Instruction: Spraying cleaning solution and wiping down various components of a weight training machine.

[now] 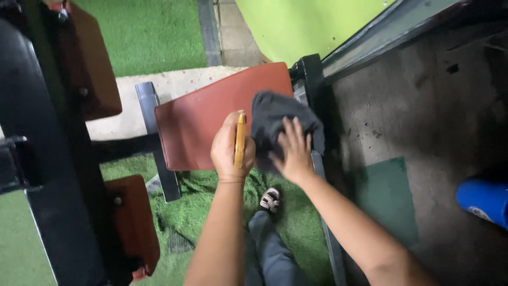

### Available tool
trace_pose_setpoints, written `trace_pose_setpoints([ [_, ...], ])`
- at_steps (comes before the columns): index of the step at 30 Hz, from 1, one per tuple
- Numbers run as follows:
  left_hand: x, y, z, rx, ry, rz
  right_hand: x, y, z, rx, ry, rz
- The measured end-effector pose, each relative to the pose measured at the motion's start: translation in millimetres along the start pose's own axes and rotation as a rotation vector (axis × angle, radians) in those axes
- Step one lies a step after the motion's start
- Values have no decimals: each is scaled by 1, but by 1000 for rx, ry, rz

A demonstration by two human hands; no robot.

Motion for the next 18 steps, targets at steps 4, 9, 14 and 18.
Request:
trace_pose_setpoints([
  [4, -2, 6, 4, -42, -2, -28, 20, -30, 59, 247, -141, 384],
  [9, -20, 20, -11, -203, 161, -85, 5, -60, 97, 206, -502, 388],
  [14, -61, 53, -45, -359, 230, 12, -17, -13, 56, 107, -482, 323],
  [18, -60, 108, -40, -237, 172, 69, -38, -10, 9, -34, -197, 353],
])
Point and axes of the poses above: each hand's wrist, its own x-axis towards the middle knuckle, its own y-axis out of the back of the hand, z = x × y, the point moved 10 cm from there along x, towards the middle knuckle, and after that the axes turned 2 degrees about z, right-handed, at the moved point
